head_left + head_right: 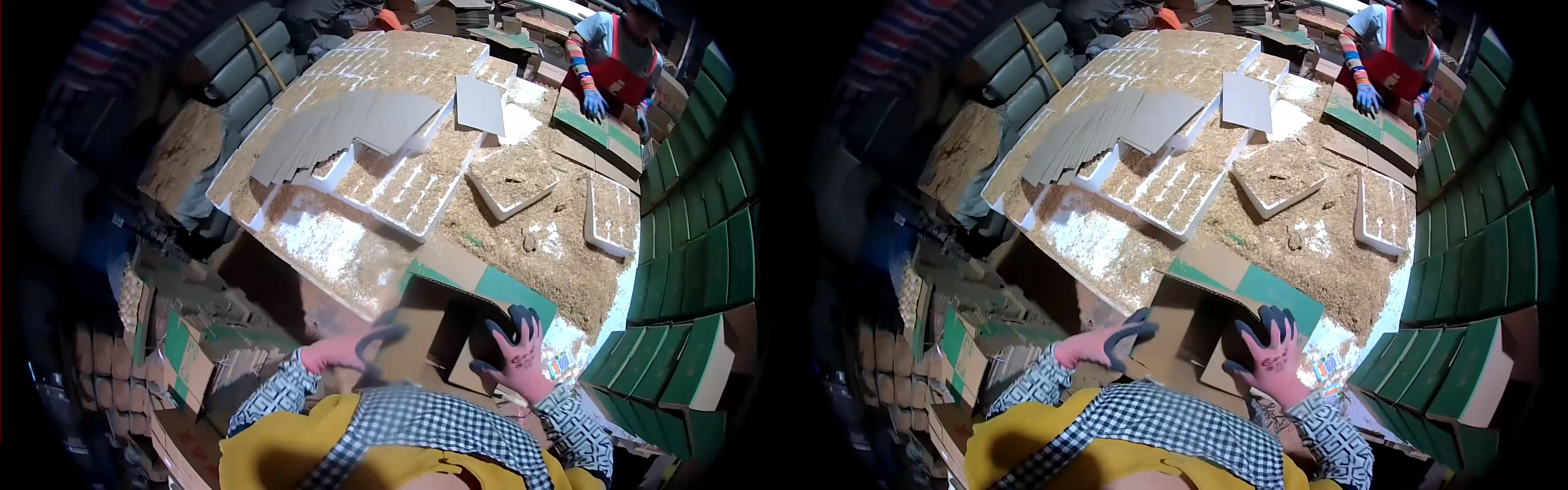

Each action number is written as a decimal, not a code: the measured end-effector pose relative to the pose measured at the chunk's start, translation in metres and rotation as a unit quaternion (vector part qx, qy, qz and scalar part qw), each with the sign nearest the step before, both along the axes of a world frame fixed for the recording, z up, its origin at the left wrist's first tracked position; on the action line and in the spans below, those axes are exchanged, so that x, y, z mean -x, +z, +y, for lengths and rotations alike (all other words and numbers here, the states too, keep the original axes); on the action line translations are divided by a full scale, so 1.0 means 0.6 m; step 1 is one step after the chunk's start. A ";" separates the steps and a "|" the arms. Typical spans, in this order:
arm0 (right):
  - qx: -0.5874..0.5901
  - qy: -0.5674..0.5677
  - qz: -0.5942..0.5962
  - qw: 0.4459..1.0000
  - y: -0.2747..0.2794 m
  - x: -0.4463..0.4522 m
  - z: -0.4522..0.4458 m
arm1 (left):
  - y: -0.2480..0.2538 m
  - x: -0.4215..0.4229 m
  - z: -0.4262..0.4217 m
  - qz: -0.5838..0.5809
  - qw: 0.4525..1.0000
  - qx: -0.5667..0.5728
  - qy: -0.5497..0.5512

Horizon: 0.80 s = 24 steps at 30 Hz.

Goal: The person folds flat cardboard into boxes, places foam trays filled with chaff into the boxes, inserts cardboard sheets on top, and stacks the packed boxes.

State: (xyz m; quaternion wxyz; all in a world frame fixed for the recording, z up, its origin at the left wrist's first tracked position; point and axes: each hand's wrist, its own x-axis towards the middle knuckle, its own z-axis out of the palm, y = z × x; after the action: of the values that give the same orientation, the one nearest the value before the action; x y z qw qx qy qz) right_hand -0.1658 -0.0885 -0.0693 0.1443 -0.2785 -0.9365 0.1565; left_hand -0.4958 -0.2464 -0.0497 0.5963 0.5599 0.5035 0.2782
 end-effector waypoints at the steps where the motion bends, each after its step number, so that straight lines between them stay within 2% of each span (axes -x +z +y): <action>1: -0.035 -0.034 0.005 0.999 -0.018 0.009 -0.006 | 0.017 -0.011 0.002 0.004 0.999 0.039 -0.013; 4: -0.034 -0.078 0.037 0.996 -0.049 0.013 0.010 | 0.009 -0.006 0.018 0.010 1.000 0.020 -0.018; 5: -0.065 -0.087 0.089 0.990 -0.054 0.022 0.016 | 0.020 -0.004 0.020 0.006 0.998 0.031 -0.046; 8: -0.065 -0.130 0.043 0.989 -0.035 0.045 0.026 | 0.003 0.031 0.028 0.006 0.981 0.032 -0.193; 10: -0.086 -0.149 0.036 0.984 -0.041 0.052 0.022 | 0.045 0.017 0.033 0.105 0.988 0.031 -0.107; 12: -0.081 -0.146 0.076 0.983 -0.042 0.056 0.018 | -0.016 0.010 0.032 0.203 0.969 -0.127 -0.052; 13: -0.067 -0.134 0.118 0.982 -0.041 0.050 0.022 | -0.036 -0.009 0.037 0.161 0.963 -0.213 0.023; 14: -0.054 -0.123 0.160 0.978 -0.039 0.046 0.024 | -0.050 -0.019 0.041 0.221 0.936 -0.268 0.059; 16: 0.057 -0.093 0.105 0.989 0.004 0.015 -0.001 | -0.067 -0.035 0.048 0.333 0.856 -0.373 0.131; 17: 0.082 -0.051 0.081 0.992 0.009 -0.016 -0.016 | -0.084 -0.042 0.045 0.373 0.831 -0.373 0.176; 18: 0.106 -0.008 0.057 0.993 0.013 -0.042 -0.020 | -0.102 -0.051 0.043 0.337 0.861 -0.325 0.198; 19: 0.043 0.048 0.035 0.997 0.022 -0.057 -0.016 | -0.120 -0.062 0.039 0.298 0.888 -0.274 0.218; 20: 0.006 0.008 0.039 0.999 0.010 -0.067 -0.012 | -0.118 -0.074 0.035 0.257 0.913 -0.215 0.233; 21: -0.027 -0.035 0.042 0.998 -0.013 -0.075 -0.009 | -0.114 -0.079 0.031 0.152 0.943 -0.178 0.236; 22: -0.060 -0.082 0.043 0.994 -0.026 -0.080 -0.009 | -0.097 -0.078 0.030 0.178 0.940 -0.233 0.176; 23: -0.041 -0.136 0.040 0.989 0.003 -0.041 -0.002 | -0.080 -0.075 0.024 0.199 0.931 -0.285 0.112; 24: -0.115 -0.154 0.005 0.981 -0.004 -0.014 0.015 | -0.065 -0.074 0.019 0.217 0.914 -0.340 0.051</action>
State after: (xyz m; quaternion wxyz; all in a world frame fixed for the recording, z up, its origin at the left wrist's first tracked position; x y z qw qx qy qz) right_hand -0.1574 -0.0798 -0.0717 0.2027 -0.4005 -0.8933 0.0245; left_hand -0.4512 -0.2351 -0.0888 0.2313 0.7492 0.5230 0.3343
